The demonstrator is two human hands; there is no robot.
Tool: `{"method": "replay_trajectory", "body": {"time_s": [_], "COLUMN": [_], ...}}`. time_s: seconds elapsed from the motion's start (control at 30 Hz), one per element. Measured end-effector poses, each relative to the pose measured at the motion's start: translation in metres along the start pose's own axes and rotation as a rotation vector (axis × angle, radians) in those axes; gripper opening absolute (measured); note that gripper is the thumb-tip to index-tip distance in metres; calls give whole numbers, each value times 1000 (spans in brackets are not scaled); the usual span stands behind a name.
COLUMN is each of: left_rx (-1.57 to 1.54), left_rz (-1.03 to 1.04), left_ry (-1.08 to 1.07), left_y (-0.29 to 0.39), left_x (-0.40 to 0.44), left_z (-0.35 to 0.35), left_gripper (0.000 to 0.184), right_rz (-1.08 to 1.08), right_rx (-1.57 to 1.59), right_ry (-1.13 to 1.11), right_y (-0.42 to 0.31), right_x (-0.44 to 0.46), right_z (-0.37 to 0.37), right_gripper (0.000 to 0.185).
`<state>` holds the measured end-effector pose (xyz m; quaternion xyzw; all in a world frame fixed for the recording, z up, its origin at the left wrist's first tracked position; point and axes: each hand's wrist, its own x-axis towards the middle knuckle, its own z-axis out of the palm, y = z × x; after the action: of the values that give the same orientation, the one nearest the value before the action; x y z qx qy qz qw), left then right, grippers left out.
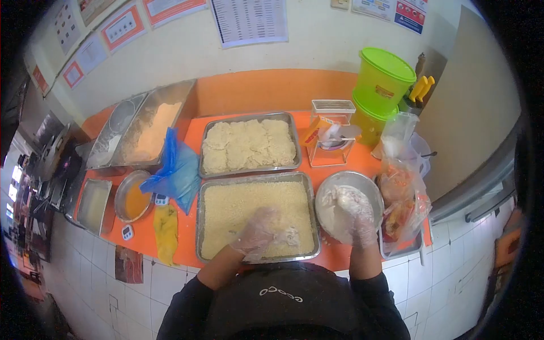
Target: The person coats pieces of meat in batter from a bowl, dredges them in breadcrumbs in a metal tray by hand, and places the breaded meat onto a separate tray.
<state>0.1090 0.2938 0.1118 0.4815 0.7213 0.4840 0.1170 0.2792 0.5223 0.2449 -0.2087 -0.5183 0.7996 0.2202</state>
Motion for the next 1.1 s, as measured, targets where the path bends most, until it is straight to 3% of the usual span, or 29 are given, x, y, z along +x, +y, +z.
{"method": "replay_trajectory", "body": {"time_s": [0.07,0.27,0.37,0.47,0.53,0.6,0.67,0.77,0.87,0.97,1.1], "left_rx": [407,861,701,685,155,-168,-291,-24,824,838,885], "left_rz": [200,192,-124,-159,-232,-181,-17,53,227,226,58], "left_ry": [-129,-379,-565,-557,-349,-216,-158,-356,-451,-453,-406], "left_y": [-10,-8,-44,-82,-67,-43,-11,15,32,63,38], "left_x": [15,-10,-31,-55,-49,-35,-12,22,31,51,58], "left_z": [-7,-51,-49,-47,-46,-42,-33,-19,13,30,62], "left_gripper": [80,88,86,78,70,66,65,70,75,77,78], "right_rz": [-62,-151,-128,-96,-96,-120,-132,-132,-119,-97,-114], "right_rx": [-6,-73,65,117,136,91,80,92,58,46,105], "right_ry": [64,130,135,152,123,142,143,139,170,194,193], "right_y": [0,-1,-3,-12,-18,-12,-9,-8,-11,-16,-14], "right_x": [-3,-11,-19,-23,-25,-23,-23,-26,-31,-36,-40], "right_z": [-12,-50,-45,-36,-34,-42,-45,-43,-40,-38,-39], "right_gripper": [36,38,34,29,25,25,25,25,25,25,23]}}
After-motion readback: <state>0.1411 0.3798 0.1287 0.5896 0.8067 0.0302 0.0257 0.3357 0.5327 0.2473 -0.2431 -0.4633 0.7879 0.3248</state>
